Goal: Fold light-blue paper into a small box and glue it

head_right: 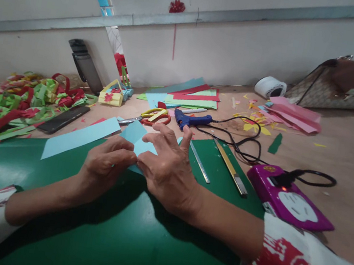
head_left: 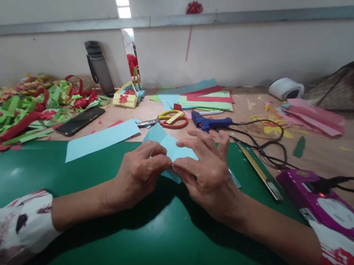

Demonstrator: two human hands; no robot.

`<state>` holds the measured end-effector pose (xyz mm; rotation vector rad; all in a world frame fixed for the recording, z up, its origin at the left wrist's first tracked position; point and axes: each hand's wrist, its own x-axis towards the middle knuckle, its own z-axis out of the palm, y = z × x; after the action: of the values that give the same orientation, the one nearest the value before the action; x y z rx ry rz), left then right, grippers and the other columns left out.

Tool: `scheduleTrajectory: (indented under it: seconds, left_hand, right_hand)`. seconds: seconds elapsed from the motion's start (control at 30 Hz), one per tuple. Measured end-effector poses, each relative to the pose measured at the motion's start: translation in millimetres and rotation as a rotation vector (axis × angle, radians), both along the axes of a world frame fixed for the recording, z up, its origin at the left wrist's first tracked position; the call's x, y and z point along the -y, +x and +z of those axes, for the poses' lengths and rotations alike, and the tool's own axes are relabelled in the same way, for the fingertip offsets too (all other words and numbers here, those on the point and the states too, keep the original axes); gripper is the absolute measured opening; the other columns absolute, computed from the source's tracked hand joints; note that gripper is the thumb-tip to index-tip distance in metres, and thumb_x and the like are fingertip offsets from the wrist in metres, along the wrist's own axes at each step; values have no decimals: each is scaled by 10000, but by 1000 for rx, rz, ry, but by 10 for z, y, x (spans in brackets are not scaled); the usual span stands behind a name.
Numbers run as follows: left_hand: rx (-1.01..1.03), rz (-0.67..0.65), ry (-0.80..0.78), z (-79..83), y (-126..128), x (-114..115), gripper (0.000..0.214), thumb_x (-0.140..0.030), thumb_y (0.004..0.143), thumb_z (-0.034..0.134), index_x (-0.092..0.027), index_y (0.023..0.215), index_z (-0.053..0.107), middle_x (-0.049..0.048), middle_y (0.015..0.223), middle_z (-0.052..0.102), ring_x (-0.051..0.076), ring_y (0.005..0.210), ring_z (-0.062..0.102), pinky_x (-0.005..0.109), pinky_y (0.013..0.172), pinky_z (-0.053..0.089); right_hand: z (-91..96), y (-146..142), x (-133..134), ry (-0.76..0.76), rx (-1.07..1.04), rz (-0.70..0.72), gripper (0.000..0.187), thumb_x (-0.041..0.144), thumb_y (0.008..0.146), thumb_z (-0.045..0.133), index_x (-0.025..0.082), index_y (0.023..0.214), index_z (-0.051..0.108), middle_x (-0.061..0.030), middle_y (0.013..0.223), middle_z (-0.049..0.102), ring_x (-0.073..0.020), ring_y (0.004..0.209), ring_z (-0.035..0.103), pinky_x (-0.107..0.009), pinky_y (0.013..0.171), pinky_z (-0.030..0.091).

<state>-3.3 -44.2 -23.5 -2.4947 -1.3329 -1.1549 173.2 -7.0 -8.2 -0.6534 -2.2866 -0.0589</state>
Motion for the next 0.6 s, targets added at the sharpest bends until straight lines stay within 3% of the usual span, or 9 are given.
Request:
scheduleTrajectory:
  seconds: [0.23, 0.43, 0.6]
  left_hand:
    - [-23, -18, 2, 31, -10, -13, 155, -119, 852, 497, -165, 757, 611, 29, 751, 597, 132, 696, 526, 251, 636, 429]
    - [-30, 28, -196, 137, -107, -30, 108, -95, 775, 600, -172, 804, 669, 30, 838, 667, 132, 687, 612, 238, 619, 458]
    - [-161, 58, -156, 198, -130, -34, 106, -143, 775, 625, -201, 839, 686, 19, 765, 666, 145, 672, 565, 249, 588, 405]
  right_hand:
    - [-19, 3, -8, 39, 103, 65, 193, 97, 833, 467, 146, 690, 586, -87, 1053, 619, -270, 1172, 439, -558, 993, 133]
    - [-6, 17, -27, -56, 139, 61, 183, 26, 768, 423, 158, 690, 523, -80, 979, 599, -238, 1042, 506, -550, 970, 150]
    - [17, 14, -42, -63, 147, 66, 190, 20, 756, 410, 180, 706, 500, -57, 884, 601, -231, 1002, 511, -531, 966, 160]
